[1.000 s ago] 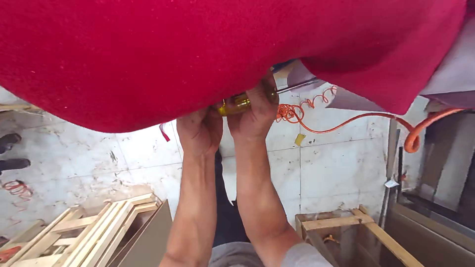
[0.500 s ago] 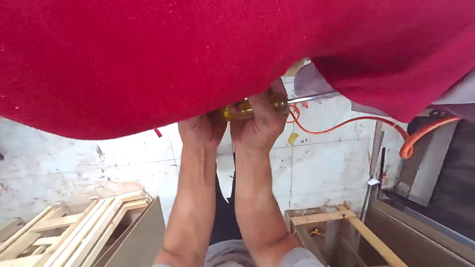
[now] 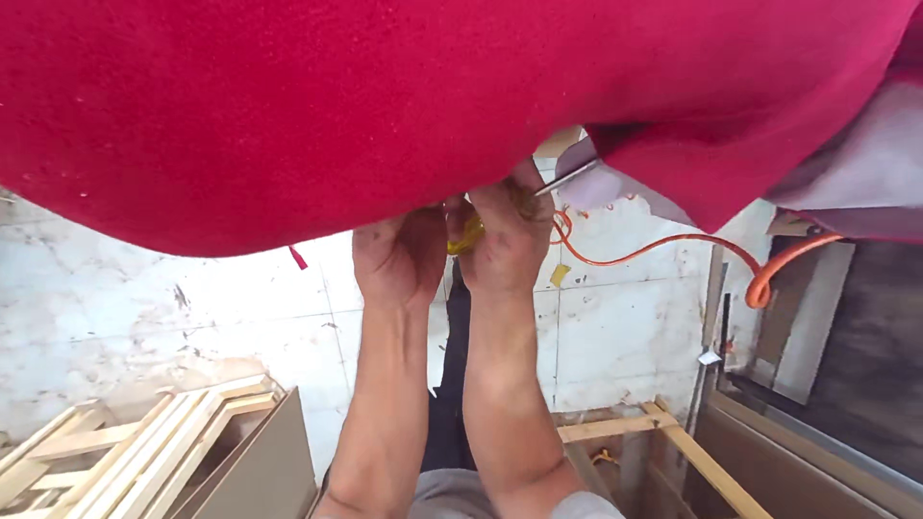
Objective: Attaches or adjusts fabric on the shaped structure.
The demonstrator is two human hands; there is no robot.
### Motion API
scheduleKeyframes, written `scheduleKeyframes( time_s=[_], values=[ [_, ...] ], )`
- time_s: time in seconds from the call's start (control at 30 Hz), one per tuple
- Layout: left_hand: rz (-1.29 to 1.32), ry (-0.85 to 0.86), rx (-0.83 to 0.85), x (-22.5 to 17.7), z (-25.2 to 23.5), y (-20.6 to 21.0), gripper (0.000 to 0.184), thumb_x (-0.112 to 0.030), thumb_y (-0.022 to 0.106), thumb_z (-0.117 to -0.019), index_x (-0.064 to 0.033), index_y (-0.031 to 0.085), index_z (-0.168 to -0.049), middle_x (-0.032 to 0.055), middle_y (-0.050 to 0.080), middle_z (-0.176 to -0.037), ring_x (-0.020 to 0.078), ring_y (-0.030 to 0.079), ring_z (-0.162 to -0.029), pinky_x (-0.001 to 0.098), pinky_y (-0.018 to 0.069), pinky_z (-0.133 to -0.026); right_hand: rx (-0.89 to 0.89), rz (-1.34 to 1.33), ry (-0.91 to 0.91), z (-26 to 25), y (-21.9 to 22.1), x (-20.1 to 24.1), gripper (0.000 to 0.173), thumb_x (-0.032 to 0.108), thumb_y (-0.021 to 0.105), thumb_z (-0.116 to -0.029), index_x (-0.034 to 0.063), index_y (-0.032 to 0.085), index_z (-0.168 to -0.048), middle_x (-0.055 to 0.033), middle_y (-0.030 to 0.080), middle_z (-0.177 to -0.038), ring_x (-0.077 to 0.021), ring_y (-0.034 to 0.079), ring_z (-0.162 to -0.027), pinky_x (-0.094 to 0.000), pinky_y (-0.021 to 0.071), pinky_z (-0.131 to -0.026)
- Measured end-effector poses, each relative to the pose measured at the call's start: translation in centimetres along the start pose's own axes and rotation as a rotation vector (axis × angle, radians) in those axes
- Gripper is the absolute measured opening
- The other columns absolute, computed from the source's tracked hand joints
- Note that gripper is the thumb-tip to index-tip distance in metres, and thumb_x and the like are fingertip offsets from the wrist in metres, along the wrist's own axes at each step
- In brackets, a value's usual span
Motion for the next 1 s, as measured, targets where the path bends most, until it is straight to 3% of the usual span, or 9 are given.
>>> scheduleKeyframes(
  time_s=[0.13,0.2,0.33,0.47,0.53,0.67,0.77,0.87,1.0],
  values=[
    [-0.024,-0.076,0.050,-0.3,-0.9,0.4,0.013,-0.015,0.059,-0.0966,-0.0094,0.070,-0.096,0.0049,0.071,-0.087,0.0129,0.068,-0.076,0.0283,0.0585,-0.070,0.169,-0.054,-0.021,-0.8,0.4,-0.1,0.006,0.000,0.069,-0.0926,0.0029,0.069,-0.097,-0.0052,0.068,-0.080,-0.0049,0.059,-0.057,-0.0183,0.0508,-0.048],
    [-0.031,-0.065,0.044,-0.5,-0.7,0.2,0.012,-0.015,0.062,-0.0958,-0.0100,0.072,-0.092,0.0028,0.070,-0.086,0.0125,0.067,-0.080,0.0294,0.0574,-0.078,0.158,-0.040,-0.098,-1.2,0.2,-0.1,0.007,-0.003,0.069,-0.0901,0.0031,0.068,-0.094,-0.0045,0.068,-0.080,-0.0052,0.061,-0.057,-0.0194,0.0529,-0.049],
    [-0.022,-0.007,0.002,-0.6,-0.2,0.0,0.014,-0.017,0.060,-0.0973,-0.0114,0.071,-0.090,0.0006,0.068,-0.081,0.0123,0.066,-0.079,0.0311,0.0558,-0.080,0.088,0.007,-0.215,-1.7,-0.2,-0.4,0.013,-0.006,0.069,-0.0877,0.0066,0.070,-0.088,0.0004,0.069,-0.078,-0.0029,0.062,-0.058,-0.0196,0.0555,-0.051],
    [-0.071,-0.040,0.023,-0.5,-1.1,0.0,0.010,-0.016,0.063,-0.0934,-0.0108,0.071,-0.091,0.0014,0.070,-0.084,0.0120,0.067,-0.079,0.0295,0.0571,-0.077,0.120,-0.019,-0.204,-1.8,-0.1,-0.4,0.012,-0.007,0.067,-0.0888,0.0050,0.067,-0.088,0.0002,0.068,-0.074,-0.0032,0.062,-0.057,-0.0204,0.0561,-0.052],
    [-0.070,-0.042,0.027,-0.7,-0.8,0.0,0.011,-0.016,0.063,-0.0941,-0.0106,0.072,-0.092,0.0012,0.070,-0.085,0.0124,0.068,-0.082,0.0308,0.0569,-0.082,0.098,-0.020,-0.211,-2.1,-0.2,-0.5,0.014,-0.008,0.068,-0.0869,0.0059,0.066,-0.087,0.0008,0.067,-0.073,-0.0029,0.061,-0.056,-0.0198,0.0551,-0.050],
    [-0.096,0.031,0.011,-1.3,0.2,-0.4,0.011,-0.019,0.065,-0.0966,-0.0114,0.073,-0.095,0.0008,0.070,-0.089,0.0127,0.067,-0.086,0.0323,0.0555,-0.088,0.053,-0.015,-0.278,-2.0,-0.1,-1.1,0.018,-0.005,0.067,-0.0861,0.0114,0.061,-0.093,0.0037,0.065,-0.077,-0.0011,0.063,-0.067,-0.0193,0.0559,-0.058],
    [-0.103,0.009,-0.024,-1.4,0.1,-0.2,0.010,-0.015,0.063,-0.0961,-0.0105,0.072,-0.096,0.0023,0.072,-0.091,0.0132,0.069,-0.087,0.0321,0.0582,-0.085,0.089,-0.015,-0.209,-1.0,0.6,-0.3,0.007,0.003,0.066,-0.0917,0.0073,0.063,-0.088,0.0009,0.060,-0.067,-0.0027,0.055,-0.052,-0.0192,0.0494,-0.045],
    [-0.123,-0.046,-0.051,-1.1,-1.0,0.5,0.012,-0.013,0.058,-0.0955,-0.0092,0.069,-0.095,0.0047,0.071,-0.090,0.0138,0.070,-0.081,0.0310,0.0603,-0.074,0.060,-0.010,-0.183,-0.7,0.5,0.0,0.008,0.000,0.065,-0.0914,0.0065,0.064,-0.088,0.0011,0.061,-0.069,-0.0022,0.057,-0.054,-0.0185,0.0502,-0.047],
    [-0.454,0.077,-0.149,-2.7,-0.5,-2.3,0.012,-0.009,0.057,-0.0988,-0.0135,0.065,-0.107,0.0006,0.071,-0.101,0.0134,0.068,-0.098,0.0347,0.0570,-0.091,-0.001,-0.032,-0.214,-1.4,0.3,-0.4,0.013,-0.007,0.062,-0.0881,0.0063,0.062,-0.087,0.0008,0.062,-0.073,-0.0018,0.059,-0.057,-0.0184,0.0535,-0.050]
  ],
)
Point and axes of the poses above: each hand's wrist, its own z-axis away from the middle knuckle, its own y-axis out of the palm, x = y × z, the point moved 8 cm from there along -z, towards the middle knuckle
